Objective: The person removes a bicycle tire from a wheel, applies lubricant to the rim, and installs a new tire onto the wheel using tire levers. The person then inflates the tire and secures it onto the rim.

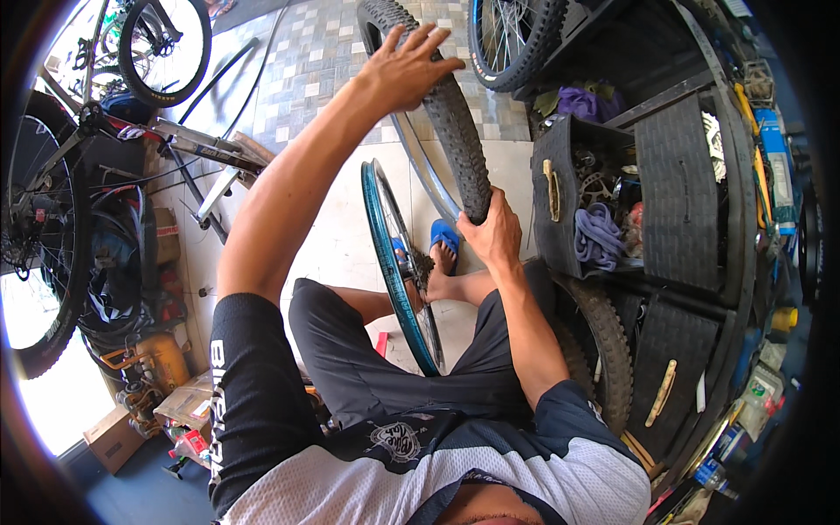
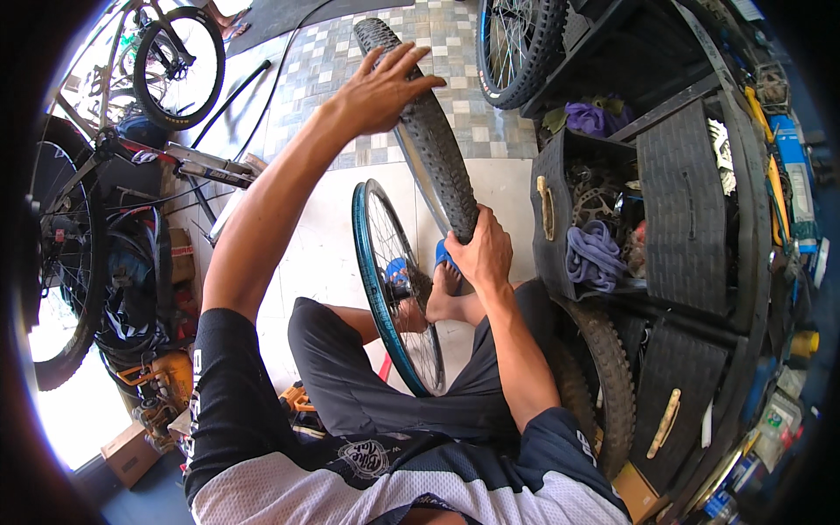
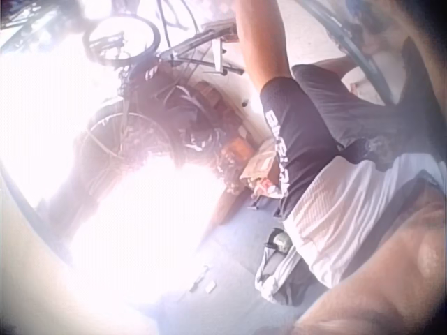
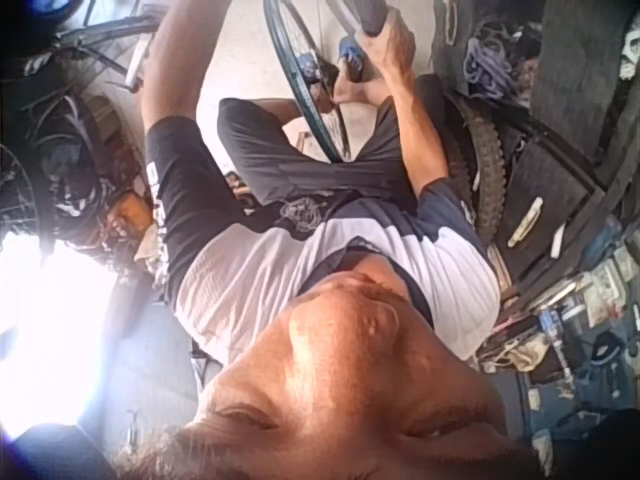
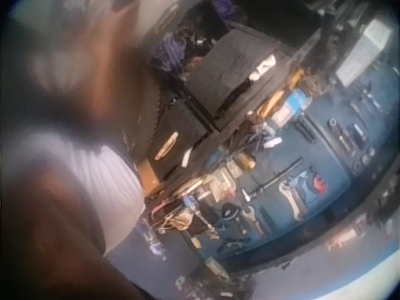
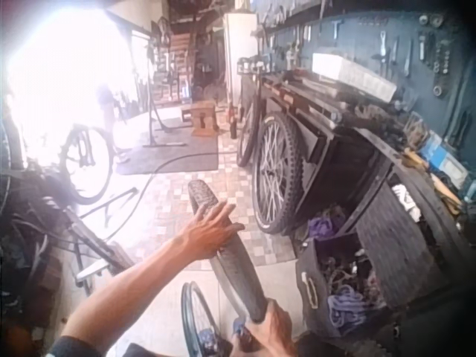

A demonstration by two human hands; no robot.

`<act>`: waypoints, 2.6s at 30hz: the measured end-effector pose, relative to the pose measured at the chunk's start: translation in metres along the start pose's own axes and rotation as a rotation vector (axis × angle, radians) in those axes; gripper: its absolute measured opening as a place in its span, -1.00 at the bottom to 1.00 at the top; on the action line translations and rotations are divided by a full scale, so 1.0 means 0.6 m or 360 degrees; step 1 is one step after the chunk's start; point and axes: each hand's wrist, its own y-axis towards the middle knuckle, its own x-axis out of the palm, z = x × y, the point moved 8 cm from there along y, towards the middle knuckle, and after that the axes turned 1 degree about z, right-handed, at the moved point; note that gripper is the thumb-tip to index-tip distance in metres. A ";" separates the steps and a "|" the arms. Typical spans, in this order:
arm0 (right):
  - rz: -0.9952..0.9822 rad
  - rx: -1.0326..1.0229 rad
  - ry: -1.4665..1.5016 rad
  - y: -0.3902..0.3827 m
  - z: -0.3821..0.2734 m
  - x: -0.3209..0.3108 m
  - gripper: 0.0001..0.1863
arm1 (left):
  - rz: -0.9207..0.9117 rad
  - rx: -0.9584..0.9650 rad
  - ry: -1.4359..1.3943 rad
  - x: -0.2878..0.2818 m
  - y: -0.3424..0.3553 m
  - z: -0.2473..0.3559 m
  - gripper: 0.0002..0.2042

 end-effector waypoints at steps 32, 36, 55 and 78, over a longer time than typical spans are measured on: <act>-0.0063 0.0038 -0.0129 0.476 -0.250 0.004 -0.08 | 0.0402 -0.1471 -0.1448 0.092 -0.117 0.082 0.07; -0.0081 -0.0109 -0.0017 0.507 -0.265 0.016 -0.04 | 0.0579 -0.1511 -0.1475 0.113 -0.073 0.019 -0.08; -0.0262 0.0206 0.0611 0.159 0.026 -0.027 -0.13 | 0.0414 -0.1203 -0.1231 0.135 0.113 -0.395 -0.23; -0.0141 0.0108 0.0747 0.102 -0.032 -0.135 -0.28 | -0.0198 -0.0622 -0.1187 0.066 -0.079 -0.455 -0.35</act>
